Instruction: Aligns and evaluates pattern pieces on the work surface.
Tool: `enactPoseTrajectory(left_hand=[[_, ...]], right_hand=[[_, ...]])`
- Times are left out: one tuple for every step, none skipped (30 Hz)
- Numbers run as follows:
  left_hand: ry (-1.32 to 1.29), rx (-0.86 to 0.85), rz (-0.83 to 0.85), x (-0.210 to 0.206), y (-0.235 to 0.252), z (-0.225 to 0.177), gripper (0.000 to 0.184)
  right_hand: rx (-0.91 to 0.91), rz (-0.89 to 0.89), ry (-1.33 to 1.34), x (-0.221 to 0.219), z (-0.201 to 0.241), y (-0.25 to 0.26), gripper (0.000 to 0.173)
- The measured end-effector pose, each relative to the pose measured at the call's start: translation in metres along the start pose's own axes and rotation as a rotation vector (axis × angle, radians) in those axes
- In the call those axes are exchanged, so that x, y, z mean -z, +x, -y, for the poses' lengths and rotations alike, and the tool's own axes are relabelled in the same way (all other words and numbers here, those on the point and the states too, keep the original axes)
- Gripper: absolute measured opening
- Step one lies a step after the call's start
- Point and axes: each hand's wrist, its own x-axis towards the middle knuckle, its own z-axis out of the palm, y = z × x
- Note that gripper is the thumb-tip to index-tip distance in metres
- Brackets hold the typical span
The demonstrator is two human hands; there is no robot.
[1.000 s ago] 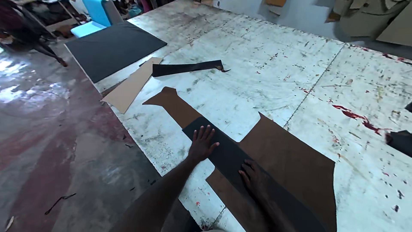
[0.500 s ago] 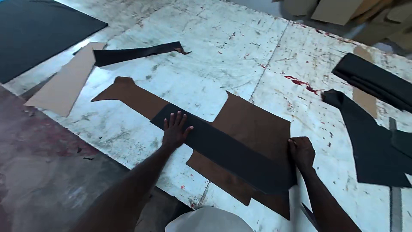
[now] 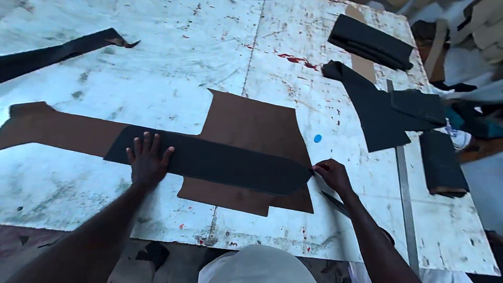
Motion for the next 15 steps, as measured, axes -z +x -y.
enactPoseTrajectory(left_hand=[[0.003, -0.001, -0.002, -0.001, 0.0, 0.0, 0.089], [0.002, 0.002, -0.001, -0.001, -0.001, 0.0, 0.089], [0.001, 0.005, 0.001, 0.0, -0.001, 0.0, 0.09], [-0.001, 0.009, 0.003, 0.001, -0.001, 0.001, 0.091], [-0.002, 0.013, 0.004, 0.002, -0.001, 0.001, 0.091], [-0.005, 0.014, 0.004, 0.003, -0.002, 0.0, 0.091], [-0.011, 0.015, 0.003, 0.005, -0.004, -0.002, 0.091], [-0.022, 0.015, 0.002, 0.007, -0.005, -0.004, 0.09], [-0.026, 0.019, 0.003, 0.009, -0.005, -0.005, 0.09], [-0.03, 0.022, 0.002, 0.009, -0.005, -0.005, 0.09], [-0.028, 0.026, 0.001, 0.008, -0.005, -0.005, 0.091], [-0.027, 0.026, -0.004, 0.008, -0.004, -0.004, 0.091], [-0.028, 0.028, -0.007, 0.007, -0.004, -0.003, 0.09], [-0.03, 0.034, -0.006, 0.006, -0.006, -0.003, 0.09], [-0.03, 0.041, -0.003, 0.006, -0.007, -0.002, 0.09]], right_hand=[[-0.002, 0.054, -0.004, 0.0, -0.004, -0.002, 0.023], [0.0, 0.093, -0.01, 0.0, -0.007, -0.004, 0.026], [0.012, 0.113, -0.012, -0.001, -0.008, -0.004, 0.028], [0.022, 0.122, -0.019, -0.001, -0.006, -0.005, 0.028], [0.03, 0.126, -0.026, 0.001, -0.001, -0.007, 0.027], [0.038, 0.127, -0.029, 0.002, 0.006, -0.011, 0.024], [0.043, 0.124, -0.042, 0.001, 0.006, -0.013, 0.024], [0.052, 0.12, -0.056, 0.0, 0.004, -0.012, 0.025], [0.062, 0.111, -0.067, -0.002, 0.001, -0.012, 0.026], [0.077, 0.103, -0.074, -0.003, 0.002, -0.013, 0.028], [0.103, 0.096, -0.076, -0.002, 0.005, -0.016, 0.028], [0.128, 0.086, -0.083, -0.003, 0.005, -0.017, 0.028], [0.151, 0.079, -0.086, -0.006, 0.003, -0.017, 0.026], [0.169, 0.077, -0.08, -0.008, 0.001, -0.018, 0.025], [0.174, 0.082, -0.07, -0.009, 0.001, -0.018, 0.024]])
